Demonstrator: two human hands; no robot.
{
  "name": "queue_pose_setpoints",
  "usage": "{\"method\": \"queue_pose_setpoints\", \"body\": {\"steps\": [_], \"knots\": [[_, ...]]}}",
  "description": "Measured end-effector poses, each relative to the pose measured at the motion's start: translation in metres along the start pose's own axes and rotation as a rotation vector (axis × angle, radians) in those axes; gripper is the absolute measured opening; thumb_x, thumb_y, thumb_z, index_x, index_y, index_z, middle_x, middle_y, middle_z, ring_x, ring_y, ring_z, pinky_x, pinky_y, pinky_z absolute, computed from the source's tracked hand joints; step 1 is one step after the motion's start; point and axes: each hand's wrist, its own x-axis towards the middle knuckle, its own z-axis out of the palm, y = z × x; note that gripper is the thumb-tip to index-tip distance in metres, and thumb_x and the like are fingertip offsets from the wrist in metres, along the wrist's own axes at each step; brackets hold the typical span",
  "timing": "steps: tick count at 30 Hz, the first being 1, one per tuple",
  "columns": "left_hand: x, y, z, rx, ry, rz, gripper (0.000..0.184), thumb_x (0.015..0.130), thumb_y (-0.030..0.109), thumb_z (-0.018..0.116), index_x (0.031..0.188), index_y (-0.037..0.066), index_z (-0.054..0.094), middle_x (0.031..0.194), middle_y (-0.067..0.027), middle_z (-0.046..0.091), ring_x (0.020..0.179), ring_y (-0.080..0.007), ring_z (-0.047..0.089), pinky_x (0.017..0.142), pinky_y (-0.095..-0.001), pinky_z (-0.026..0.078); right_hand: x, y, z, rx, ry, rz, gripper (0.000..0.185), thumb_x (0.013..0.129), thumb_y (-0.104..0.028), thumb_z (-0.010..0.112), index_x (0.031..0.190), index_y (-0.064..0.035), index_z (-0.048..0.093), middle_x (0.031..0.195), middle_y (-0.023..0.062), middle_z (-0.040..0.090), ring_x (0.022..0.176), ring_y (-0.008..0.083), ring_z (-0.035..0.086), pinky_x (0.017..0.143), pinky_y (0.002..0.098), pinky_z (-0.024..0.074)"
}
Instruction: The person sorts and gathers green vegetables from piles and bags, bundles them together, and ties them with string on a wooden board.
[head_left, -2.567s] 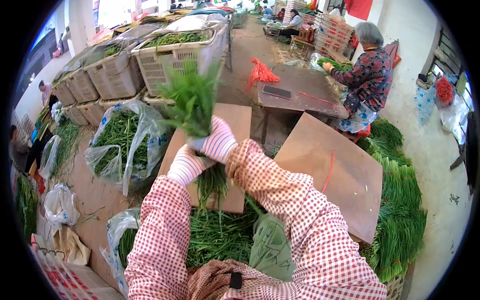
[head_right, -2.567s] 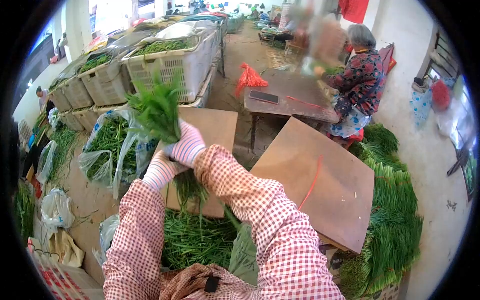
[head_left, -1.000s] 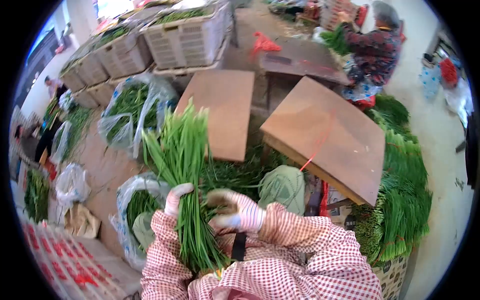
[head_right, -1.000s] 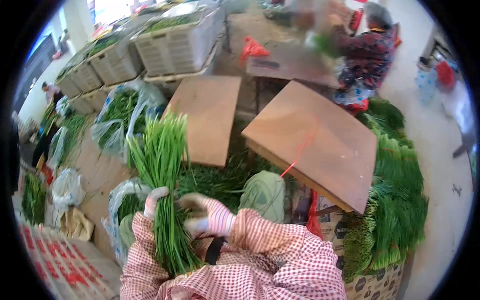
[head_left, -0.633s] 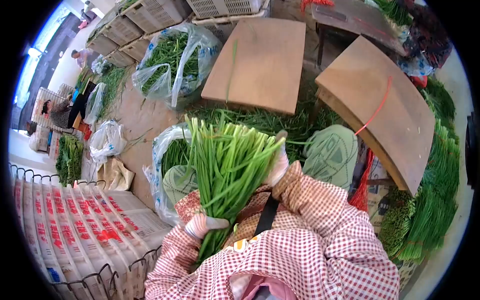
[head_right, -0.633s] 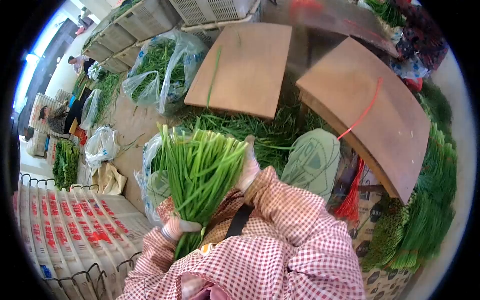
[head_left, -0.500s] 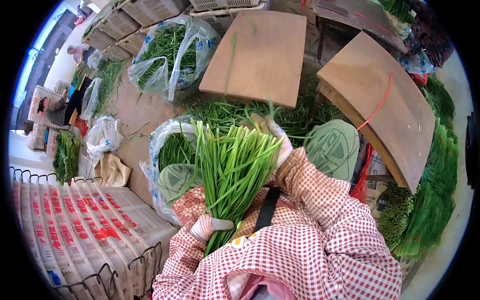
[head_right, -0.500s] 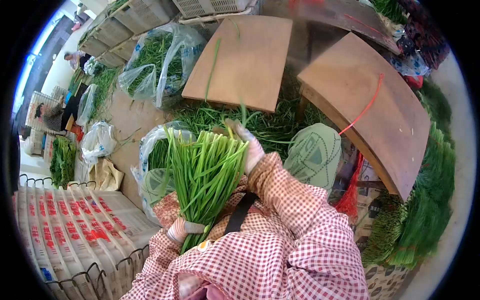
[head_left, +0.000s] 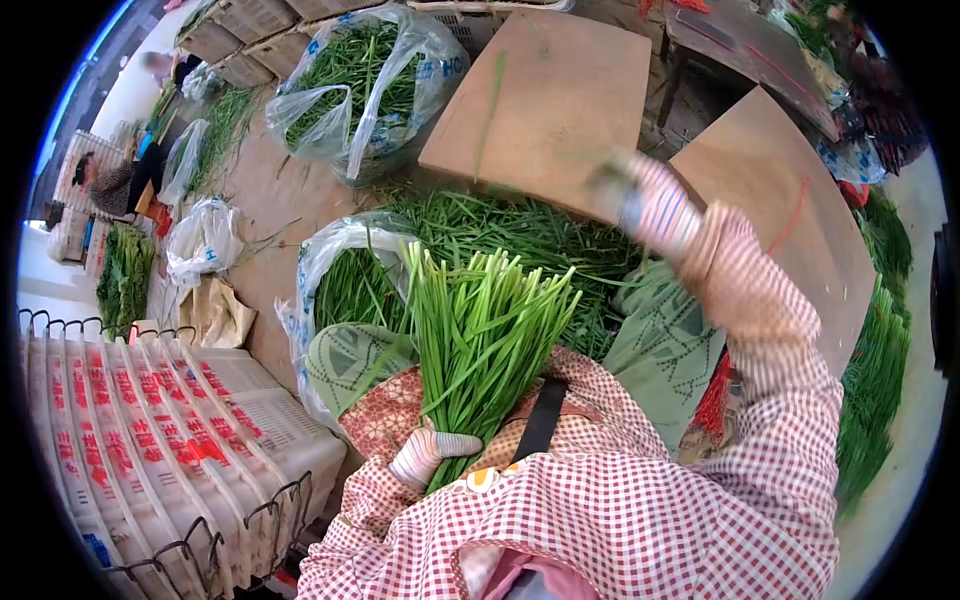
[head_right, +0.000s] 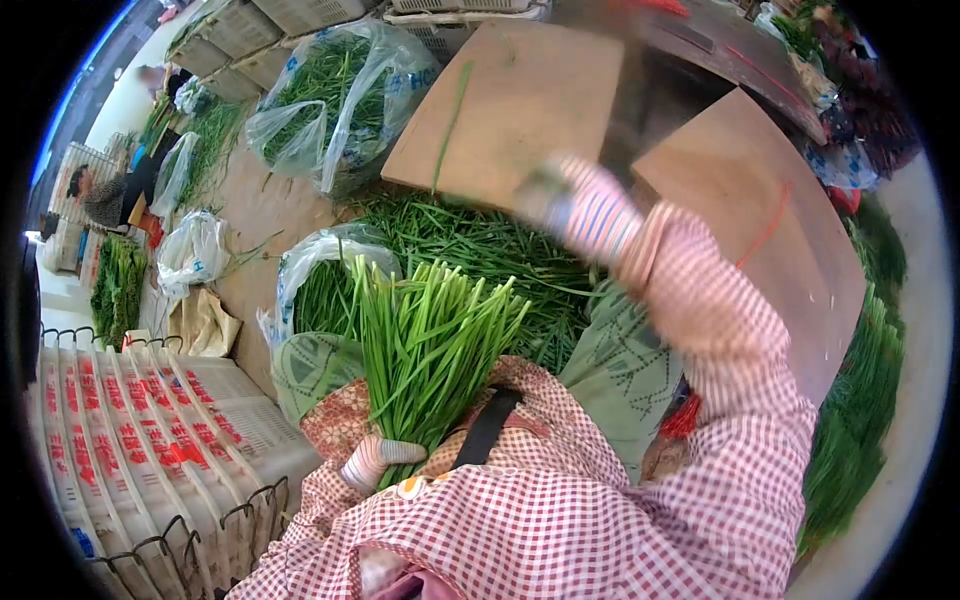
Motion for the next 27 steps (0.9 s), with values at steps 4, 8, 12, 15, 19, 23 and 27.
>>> {"method": "queue_pose_setpoints", "body": {"steps": [4, 8, 12, 15, 19, 23, 27], "knots": [[0.005, 0.004, 0.011, 0.027, -0.006, 0.061, 0.066, 0.069, -0.008, 0.066, 0.133, 0.002, 0.051, 0.124, -0.0111, 0.061, 0.111, -0.0208, 0.058, 0.1, -0.0332, 0.044, -0.054, 0.02, 0.077, -1.196, -0.384, -0.205, 0.055, 0.084, -0.035, 0.066, 0.122, 0.0032, 0.051, 0.11, 0.0261, 0.058, 0.107, 0.039, 0.057, 0.092, 0.0419, 0.0473], [0.008, -0.002, 0.008, 0.046, -0.044, 0.167, 0.07, 0.067, -0.005, 0.071, 0.133, 0.004, 0.049, 0.125, -0.0071, 0.059, 0.111, -0.0181, 0.056, 0.099, -0.0322, 0.043, -0.027, 0.075, 0.08, -1.053, -0.4, -0.15, 0.037, 0.085, -0.028, 0.065, 0.113, -0.0053, 0.059, 0.09, 0.0163, 0.064, 0.085, 0.0357, 0.064, 0.078, 0.0412, 0.0523], [0.012, -0.008, 0.0, 0.13, -0.025, 0.208, 0.069, 0.068, -0.001, 0.073, 0.132, 0.004, 0.049, 0.123, -0.0061, 0.06, 0.11, -0.0172, 0.056, 0.098, -0.0318, 0.043, 0.003, 0.08, 0.062, -0.299, -0.083, 0.34, 0.02, 0.09, -0.021, 0.061, 0.106, -0.0091, 0.064, 0.079, 0.0079, 0.065, 0.066, 0.0191, 0.062, 0.054, 0.0336, 0.0516], [0.012, -0.005, 0.003, 0.158, -0.032, 0.291, 0.072, 0.067, -0.001, 0.074, 0.133, 0.004, 0.047, 0.123, -0.0056, 0.06, 0.111, -0.017, 0.055, 0.098, -0.0316, 0.043, 0.037, 0.066, 0.008, -0.194, 0.311, 0.296, 0.027, 0.093, -0.026, 0.057, 0.112, -0.0065, 0.062, 0.078, 0.0044, 0.061, 0.053, 0.0166, 0.053, 0.045, 0.031, 0.0473], [0.016, -0.011, 0.0, 0.153, -0.02, 0.294, 0.073, 0.065, 0.002, 0.079, 0.132, 0.005, 0.049, 0.121, -0.0046, 0.061, 0.11, -0.0173, 0.056, 0.099, -0.0325, 0.043, 0.017, 0.029, 0.041, -0.484, -0.216, -0.11, 0.061, 0.076, -0.038, 0.077, 0.117, 0.0024, 0.058, 0.106, 0.0176, 0.065, 0.101, 0.0291, 0.062, 0.087, 0.0367, 0.0498], [0.014, -0.001, 0.013, 0.288, -0.053, 0.308, 0.067, 0.068, 0.003, 0.078, 0.129, 0.005, 0.052, 0.121, -0.0044, 0.062, 0.11, -0.015, 0.057, 0.099, -0.0306, 0.044, 0.01, 0.028, 0.086, -0.973, -0.503, -0.049, 0.085, 0.069, -0.043, 0.08, 0.132, 0.0019, 0.044, 0.11, 0.021, 0.063, 0.107, 0.0328, 0.06, 0.093, 0.0377, 0.0476], [0.017, 0.005, 0.015, 0.723, -0.06, 0.43, 0.048, 0.082, 0.018, 0.065, 0.128, 0.007, 0.054, 0.126, -0.0052, 0.061, 0.115, -0.0191, 0.057, 0.107, -0.0359, 0.039, 0.013, 0.038, 0.09, -1.002, -0.617, 0.09, 0.045, 0.084, -0.026, 0.068, 0.122, -0.0048, 0.056, 0.097, 0.0182, 0.067, 0.093, 0.0334, 0.065, 0.079, 0.0405, 0.0499]]}}
